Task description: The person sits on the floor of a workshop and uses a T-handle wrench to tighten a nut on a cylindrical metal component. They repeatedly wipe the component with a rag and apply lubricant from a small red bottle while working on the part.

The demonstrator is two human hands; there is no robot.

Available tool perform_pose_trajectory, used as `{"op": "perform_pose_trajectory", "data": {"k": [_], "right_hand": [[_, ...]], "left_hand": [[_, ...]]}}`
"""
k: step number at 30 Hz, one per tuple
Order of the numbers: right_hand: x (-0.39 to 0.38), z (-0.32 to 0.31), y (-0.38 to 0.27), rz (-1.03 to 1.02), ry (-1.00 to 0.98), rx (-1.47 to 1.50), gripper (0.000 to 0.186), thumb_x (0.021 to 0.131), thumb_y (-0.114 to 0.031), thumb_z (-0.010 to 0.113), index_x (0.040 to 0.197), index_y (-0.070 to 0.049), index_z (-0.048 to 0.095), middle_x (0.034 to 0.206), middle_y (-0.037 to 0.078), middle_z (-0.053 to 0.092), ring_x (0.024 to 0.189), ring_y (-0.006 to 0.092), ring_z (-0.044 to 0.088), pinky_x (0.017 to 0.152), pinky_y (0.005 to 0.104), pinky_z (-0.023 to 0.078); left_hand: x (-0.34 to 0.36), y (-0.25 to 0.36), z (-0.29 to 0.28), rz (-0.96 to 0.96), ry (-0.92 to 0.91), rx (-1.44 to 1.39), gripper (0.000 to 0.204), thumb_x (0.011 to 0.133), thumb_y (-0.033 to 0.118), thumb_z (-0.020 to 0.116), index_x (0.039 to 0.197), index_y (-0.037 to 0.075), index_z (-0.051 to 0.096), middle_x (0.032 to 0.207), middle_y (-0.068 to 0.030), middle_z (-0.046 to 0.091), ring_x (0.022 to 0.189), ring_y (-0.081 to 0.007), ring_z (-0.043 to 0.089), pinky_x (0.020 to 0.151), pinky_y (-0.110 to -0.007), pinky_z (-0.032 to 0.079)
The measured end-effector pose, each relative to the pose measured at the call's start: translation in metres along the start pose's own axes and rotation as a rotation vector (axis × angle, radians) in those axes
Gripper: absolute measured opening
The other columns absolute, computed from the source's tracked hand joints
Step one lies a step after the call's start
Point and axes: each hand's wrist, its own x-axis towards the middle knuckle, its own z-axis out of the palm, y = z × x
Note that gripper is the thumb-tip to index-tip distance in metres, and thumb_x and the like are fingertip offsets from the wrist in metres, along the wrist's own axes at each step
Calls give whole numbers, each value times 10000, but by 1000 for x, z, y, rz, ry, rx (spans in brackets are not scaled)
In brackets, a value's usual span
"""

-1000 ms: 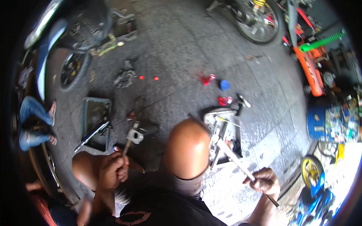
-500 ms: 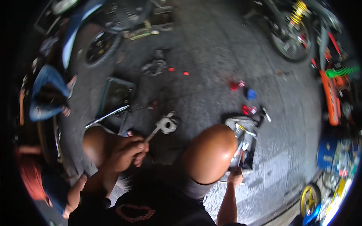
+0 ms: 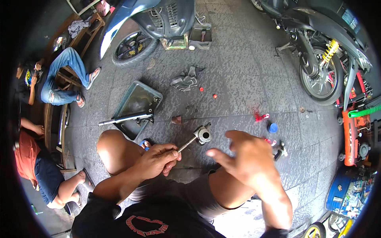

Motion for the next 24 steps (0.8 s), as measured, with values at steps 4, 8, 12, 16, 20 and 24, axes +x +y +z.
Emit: {"op": "perform_pose_trajectory", "data": {"k": [4,8,12,16,20,24], "right_hand": [[32,24,-16,-139,-100,-291,439,857,-428,743,837,3,659,720,175,689,697,359,714,635,440,572],[46,33,-25,-76,-98,-271,399,865,-383,738,804,-1,641,706,204,679,699,373,708,636,451,567],[58,44,-11,12,10,-264,343,853,-343,739,808,-12,663,697,217,681,673,395,699,637,482,560],[70,40,14,63,120,-289,323,843,-318,741,749,-21,659,610,200,650,621,402,680,627,488,554],[65,36,6,108,96,-177,321,825,-290,756,709,-15,638,567,186,627,588,392,665,603,480,534],[57,50,-4,81,122,-111,285,807,-236,766,715,-9,620,576,176,624,552,371,648,578,447,503]], "left_hand": [[1,2,2,38,8,39,254,1019,255,524,922,32,599,640,10,498,498,-73,473,469,-254,411],[-7,9,-3,22,26,92,264,1015,245,538,928,7,611,617,7,524,512,-83,516,486,-254,423],[-16,-1,-9,-2,24,15,273,1017,249,520,918,10,610,632,-2,535,508,-91,538,495,-254,459],[-16,-28,-23,8,151,30,266,999,230,507,895,6,607,643,-21,551,493,-114,557,470,-284,459],[52,-79,-35,14,651,-247,277,955,227,513,861,-7,626,616,-46,555,470,-128,556,432,-314,423],[154,-164,-82,54,1304,266,360,896,250,509,885,-66,679,845,-285,687,763,-448,681,701,-461,546]]}}
